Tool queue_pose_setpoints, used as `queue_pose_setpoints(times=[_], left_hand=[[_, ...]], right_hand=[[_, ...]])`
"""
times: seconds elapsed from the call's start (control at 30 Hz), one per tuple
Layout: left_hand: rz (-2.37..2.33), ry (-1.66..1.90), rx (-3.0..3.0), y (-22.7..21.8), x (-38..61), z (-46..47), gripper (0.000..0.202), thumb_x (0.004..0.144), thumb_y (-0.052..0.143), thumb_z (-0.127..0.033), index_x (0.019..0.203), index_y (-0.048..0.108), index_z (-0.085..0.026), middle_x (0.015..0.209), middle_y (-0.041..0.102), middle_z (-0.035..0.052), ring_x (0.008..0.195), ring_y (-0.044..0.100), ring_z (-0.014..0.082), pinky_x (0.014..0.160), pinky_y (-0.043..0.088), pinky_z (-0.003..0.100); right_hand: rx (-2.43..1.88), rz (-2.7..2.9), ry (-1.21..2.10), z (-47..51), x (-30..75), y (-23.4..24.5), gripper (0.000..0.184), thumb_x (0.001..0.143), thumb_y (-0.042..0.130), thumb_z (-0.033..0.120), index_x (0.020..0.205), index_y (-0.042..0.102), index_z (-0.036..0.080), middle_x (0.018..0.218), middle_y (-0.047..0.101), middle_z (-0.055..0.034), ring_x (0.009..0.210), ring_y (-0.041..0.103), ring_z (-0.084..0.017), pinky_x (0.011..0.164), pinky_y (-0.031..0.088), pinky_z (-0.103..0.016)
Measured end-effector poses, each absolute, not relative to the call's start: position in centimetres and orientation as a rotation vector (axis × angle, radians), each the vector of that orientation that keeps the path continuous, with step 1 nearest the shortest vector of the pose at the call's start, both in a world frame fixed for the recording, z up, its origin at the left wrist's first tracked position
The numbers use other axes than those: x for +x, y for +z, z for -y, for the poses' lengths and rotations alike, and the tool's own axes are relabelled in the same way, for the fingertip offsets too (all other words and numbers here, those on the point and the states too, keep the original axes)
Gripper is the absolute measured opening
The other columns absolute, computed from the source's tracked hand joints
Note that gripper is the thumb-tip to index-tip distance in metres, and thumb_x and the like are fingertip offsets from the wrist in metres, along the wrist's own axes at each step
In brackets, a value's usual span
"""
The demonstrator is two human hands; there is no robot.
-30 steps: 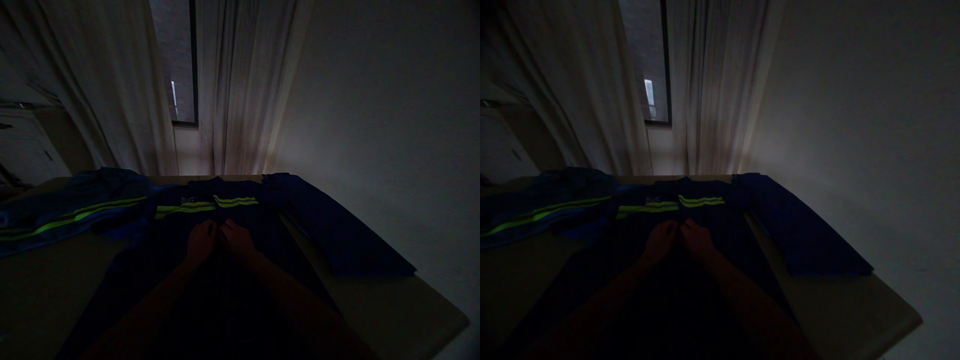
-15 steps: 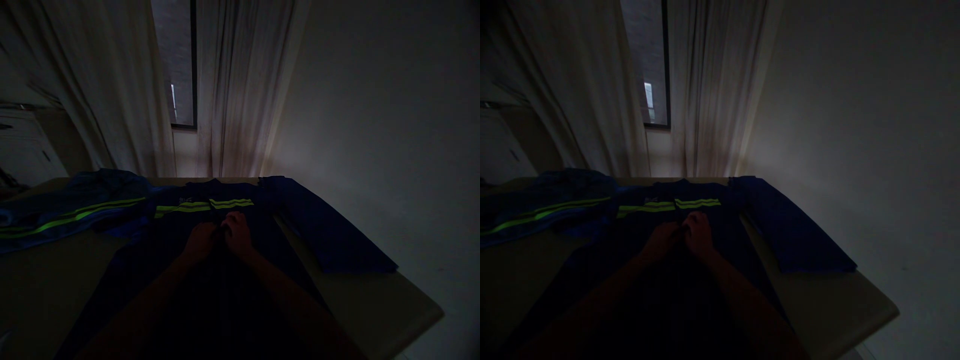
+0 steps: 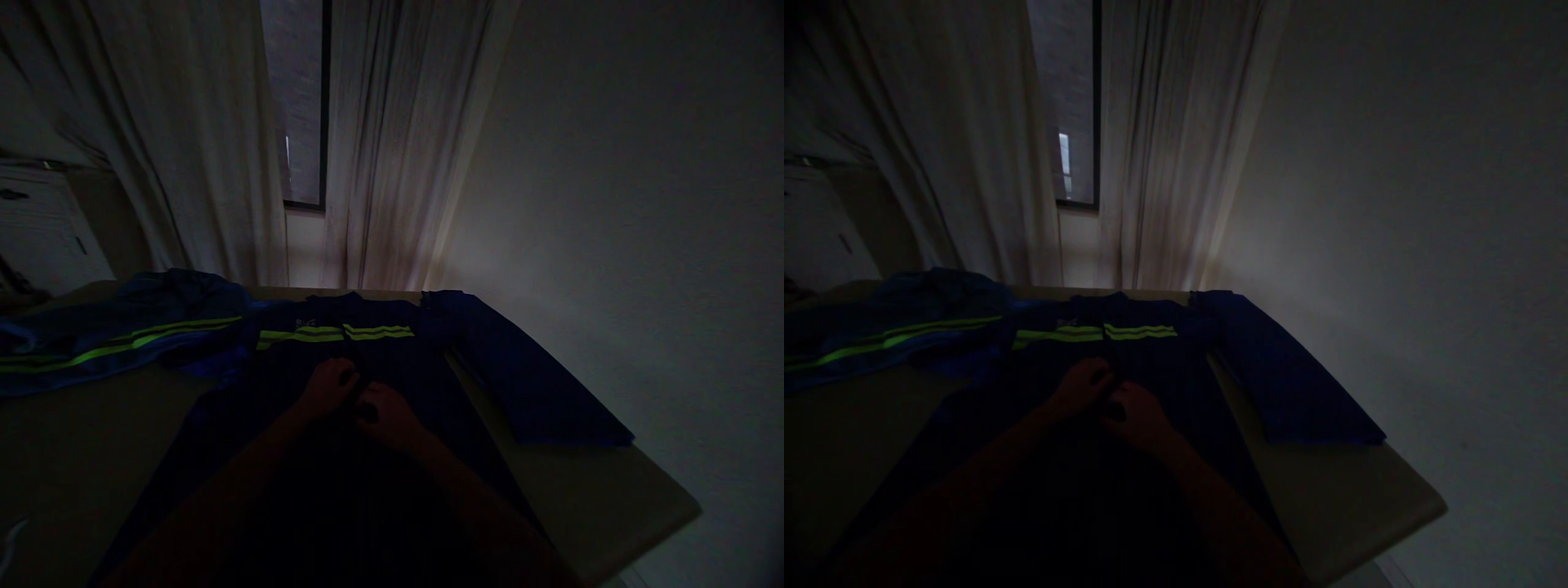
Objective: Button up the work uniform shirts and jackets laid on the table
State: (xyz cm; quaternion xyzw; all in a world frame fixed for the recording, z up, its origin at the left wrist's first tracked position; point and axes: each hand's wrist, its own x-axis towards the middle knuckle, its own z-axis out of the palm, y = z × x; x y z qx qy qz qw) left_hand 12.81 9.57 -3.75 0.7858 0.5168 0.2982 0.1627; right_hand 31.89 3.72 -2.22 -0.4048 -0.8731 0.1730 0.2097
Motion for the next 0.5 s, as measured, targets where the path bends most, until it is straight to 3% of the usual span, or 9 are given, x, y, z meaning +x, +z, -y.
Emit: queue_pose_setpoints(times=[0.17, 0.33, 0.43, 0.5], left_hand=[[-1.510, 0.944, 2.103, -3.6, 12.9, -9.2, 0.025, 0.097, 0.043, -0.038, 0.092, 0.062, -0.023, 0.086, 0.069, 0.0026, 0.081, 0.065, 0.0192, 0.076, 0.046, 0.030], [-1.485, 0.972, 1.998, -3.3, 12.9, -9.3, 0.030, 0.096, 0.042, -0.044, 0.088, 0.060, -0.022, 0.081, 0.068, 0.0006, 0.076, 0.065, 0.0169, 0.069, 0.048, 0.026], [-1.442, 0.929, 1.991, -3.1, 12.6, -9.8, 0.036, 0.097, 0.040, -0.047, 0.089, 0.062, -0.020, 0.082, 0.070, 0.0012, 0.075, 0.067, 0.0168, 0.066, 0.050, 0.026], [-1.399, 0.881, 2.024, -3.0, 12.2, -9.9, 0.038, 0.098, 0.038, -0.045, 0.092, 0.065, -0.019, 0.083, 0.072, 0.0018, 0.077, 0.068, 0.0173, 0.068, 0.052, 0.026]], right_hand=[[-1.081, 2.368, 0.501, -3.8, 32.0, -2.1, 0.013, 0.099, 0.057, 0.022, 0.103, 0.070, 0.020, 0.111, 0.066, -0.0047, 0.102, 0.062, -0.016, 0.091, 0.045, -0.027], [-1.083, 2.296, 0.764, -4.9, 32.4, -1.3, 0.011, 0.095, 0.064, 0.017, 0.091, 0.074, 0.019, 0.096, 0.070, -0.0018, 0.089, 0.065, -0.014, 0.081, 0.046, -0.024], [-1.248, 2.175, 0.720, -5.0, 32.1, -1.5, 0.005, 0.090, 0.072, 0.022, 0.087, 0.074, 0.020, 0.090, 0.070, -0.0012, 0.084, 0.064, -0.015, 0.077, 0.045, -0.025], [-1.346, 2.101, 0.599, -4.8, 31.7, -1.9, 0.012, 0.087, 0.076, 0.030, 0.084, 0.073, 0.019, 0.088, 0.069, -0.0016, 0.082, 0.063, -0.015, 0.075, 0.044, -0.025]])
